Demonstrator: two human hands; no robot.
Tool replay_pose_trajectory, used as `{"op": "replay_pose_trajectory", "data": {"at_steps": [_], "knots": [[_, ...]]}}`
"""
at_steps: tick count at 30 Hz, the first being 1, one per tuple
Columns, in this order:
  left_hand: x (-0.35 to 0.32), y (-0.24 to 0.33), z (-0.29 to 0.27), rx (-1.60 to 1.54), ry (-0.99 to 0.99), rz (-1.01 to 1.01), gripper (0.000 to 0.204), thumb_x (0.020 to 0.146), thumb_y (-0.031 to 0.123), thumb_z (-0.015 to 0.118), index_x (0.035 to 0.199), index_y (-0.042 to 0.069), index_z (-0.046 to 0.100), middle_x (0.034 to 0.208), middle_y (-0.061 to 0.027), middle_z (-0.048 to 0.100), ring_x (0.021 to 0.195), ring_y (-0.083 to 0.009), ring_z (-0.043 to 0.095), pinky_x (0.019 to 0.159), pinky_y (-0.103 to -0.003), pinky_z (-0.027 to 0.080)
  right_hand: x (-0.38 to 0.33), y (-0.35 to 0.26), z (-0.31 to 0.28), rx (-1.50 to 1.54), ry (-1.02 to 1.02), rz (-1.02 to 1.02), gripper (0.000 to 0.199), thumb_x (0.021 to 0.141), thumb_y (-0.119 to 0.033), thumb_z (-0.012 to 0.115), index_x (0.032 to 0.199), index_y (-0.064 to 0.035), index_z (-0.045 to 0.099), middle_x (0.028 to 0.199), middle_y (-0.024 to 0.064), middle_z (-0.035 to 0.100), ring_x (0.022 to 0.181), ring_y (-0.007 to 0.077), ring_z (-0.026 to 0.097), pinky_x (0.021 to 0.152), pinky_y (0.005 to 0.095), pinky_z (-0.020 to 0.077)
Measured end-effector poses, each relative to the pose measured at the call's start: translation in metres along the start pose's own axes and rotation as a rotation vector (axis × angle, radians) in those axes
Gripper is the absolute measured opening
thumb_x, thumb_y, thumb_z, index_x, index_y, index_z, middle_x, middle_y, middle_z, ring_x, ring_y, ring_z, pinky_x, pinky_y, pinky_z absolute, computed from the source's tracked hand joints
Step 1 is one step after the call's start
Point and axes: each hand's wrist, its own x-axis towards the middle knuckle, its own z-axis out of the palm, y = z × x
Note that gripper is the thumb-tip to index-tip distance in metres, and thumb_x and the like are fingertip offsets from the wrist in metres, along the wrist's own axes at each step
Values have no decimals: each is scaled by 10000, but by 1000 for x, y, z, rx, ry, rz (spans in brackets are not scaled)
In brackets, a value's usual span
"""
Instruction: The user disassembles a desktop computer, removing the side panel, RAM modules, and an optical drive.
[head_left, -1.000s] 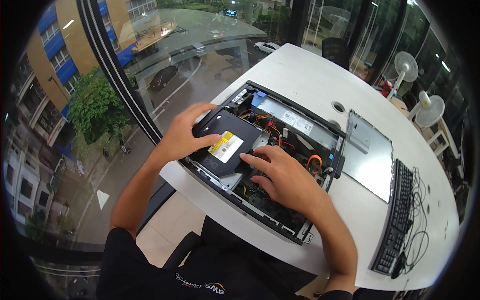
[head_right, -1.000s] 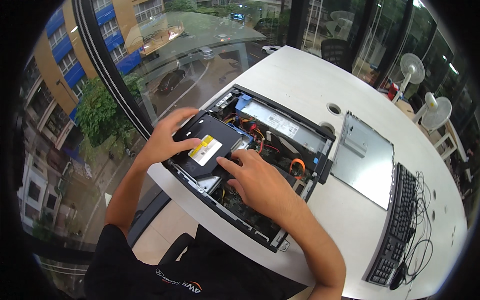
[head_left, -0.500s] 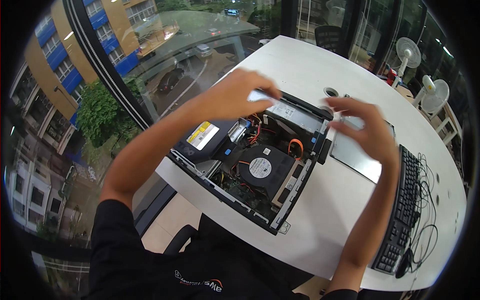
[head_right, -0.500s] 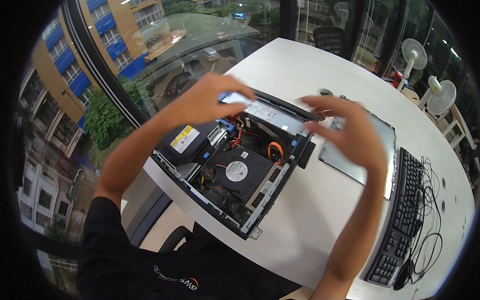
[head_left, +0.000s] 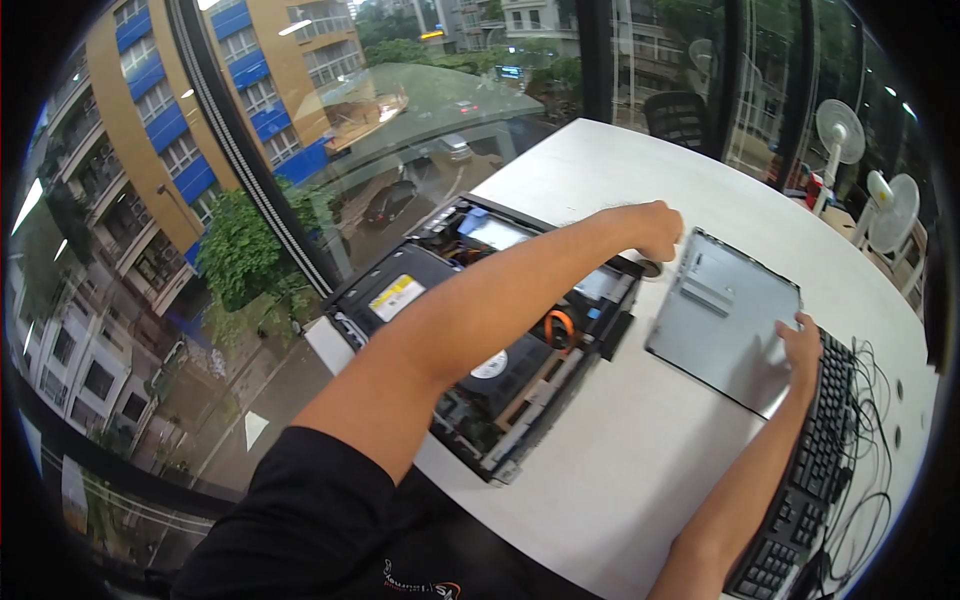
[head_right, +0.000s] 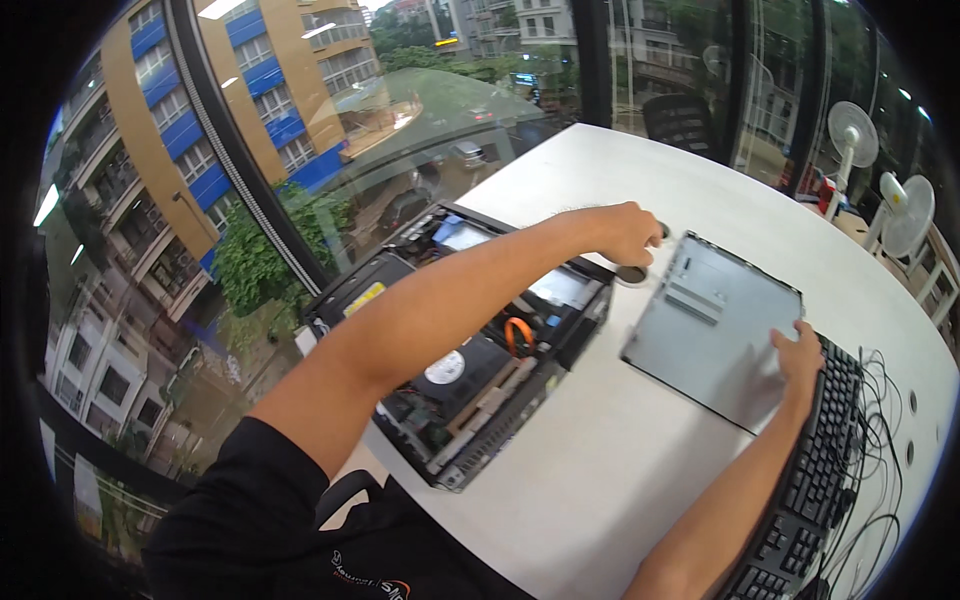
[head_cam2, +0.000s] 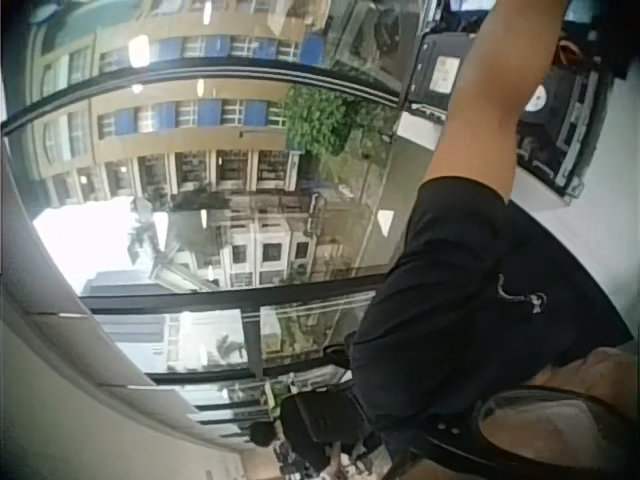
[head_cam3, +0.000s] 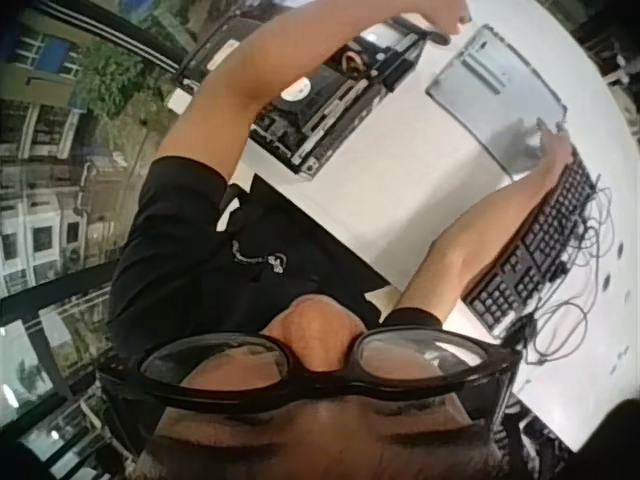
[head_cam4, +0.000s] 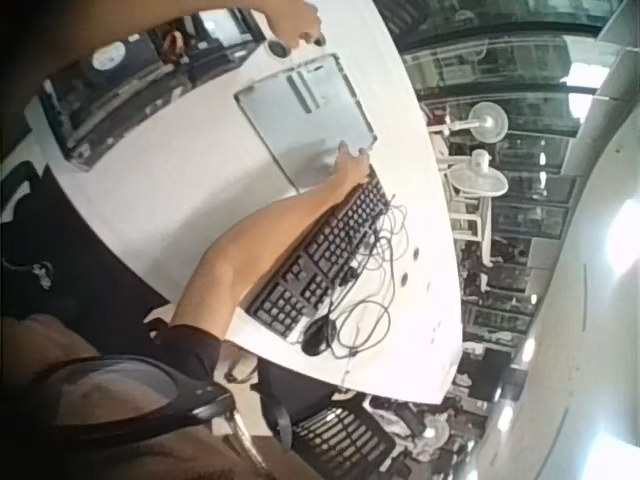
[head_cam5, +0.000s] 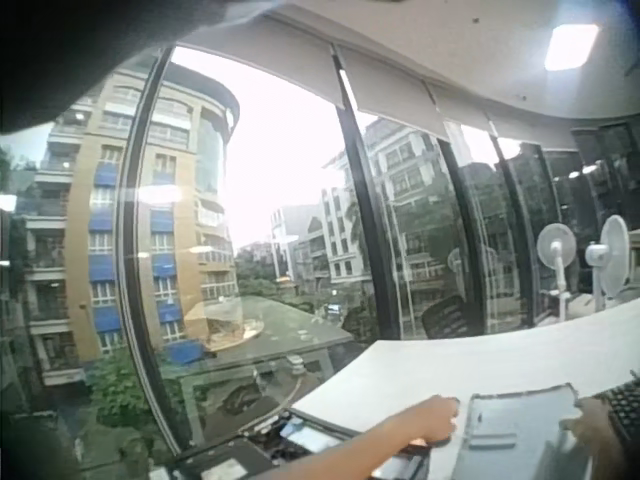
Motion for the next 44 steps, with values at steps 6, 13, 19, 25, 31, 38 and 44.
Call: {"op": "replay_pose_trajectory", "data": {"at_steps": [6, 13, 19, 25, 31, 38, 44], "knots": [[48, 26, 30, -170, -430, -272, 527, 855, 310, 711, 1138, -128, 636, 1055, -264, 674, 778, -328, 697, 660, -445, 596, -30, -46, -22, -64, -21, 206, 711, 788, -389, 770, 1394, -94, 542, 1352, 187, 607, 1304, 370, 518, 1102, 498, 381], [66, 41, 43, -220, -326, -476, 552, 845, 274, 740, 1218, -110, 608, 1089, -310, 648, 771, -359, 686, 597, -465, 570, -26, -45, -16, 289, -8, 247, 695, 769, -260, 770, 1382, -31, 537, 1327, 207, 619, 1239, 348, 588, 1059, 411, 432], [73, 42, 47, -344, -337, -728, 546, 867, 255, 746, 1311, -23, 592, 1268, -288, 599, 981, -393, 657, 700, -508, 594, -15, -25, -4, 383, 78, 244, 660, 761, -143, 750, 1362, 27, 536, 1278, 232, 637, 1187, 327, 620, 1009, 372, 460], [61, 41, 53, -367, -268, -684, 277, 860, 76, 696, 1094, -73, 682, 1103, -296, 670, 835, -405, 706, 609, -505, 611, -18, -23, -10, 492, 28, 203, 399, 796, -25, 664, 1173, 105, 640, 1033, 214, 710, 957, 271, 675, 874, 357, 496], [52, 43, 52, -244, -101, -651, 242, 813, 72, 695, 1017, -54, 729, 960, -210, 740, 950, -281, 733, 846, -377, 581, -12, -16, -7, 568, 27, 246, 304, 865, -7, 597, 1139, 114, 649, 1015, 171, 712, 914, 237, 659, 853, 344, 494], [48, 39, 47, -434, 17, -631, 305, 813, 101, 699, 1048, -92, 682, 987, -230, 714, 862, -319, 719, 795, -370, 585, 10, 0, -19, 902, 6, 184, 254, 931, 7, 553, 1162, 59, 647, 1031, 117, 702, 898, 175, 643, 849, 280, 488], [41, 41, 12, -820, 383, -579, 318, 824, 202, 788, 1036, -19, 703, 961, -207, 690, 824, -308, 680, 610, -456, 564, -4, -41, -90, 1109, 90, -8, 460, 959, -86, 618, 1380, 38, 481, 1131, 164, 690, 1024, 239, 677, 956, 325, 521]]}}
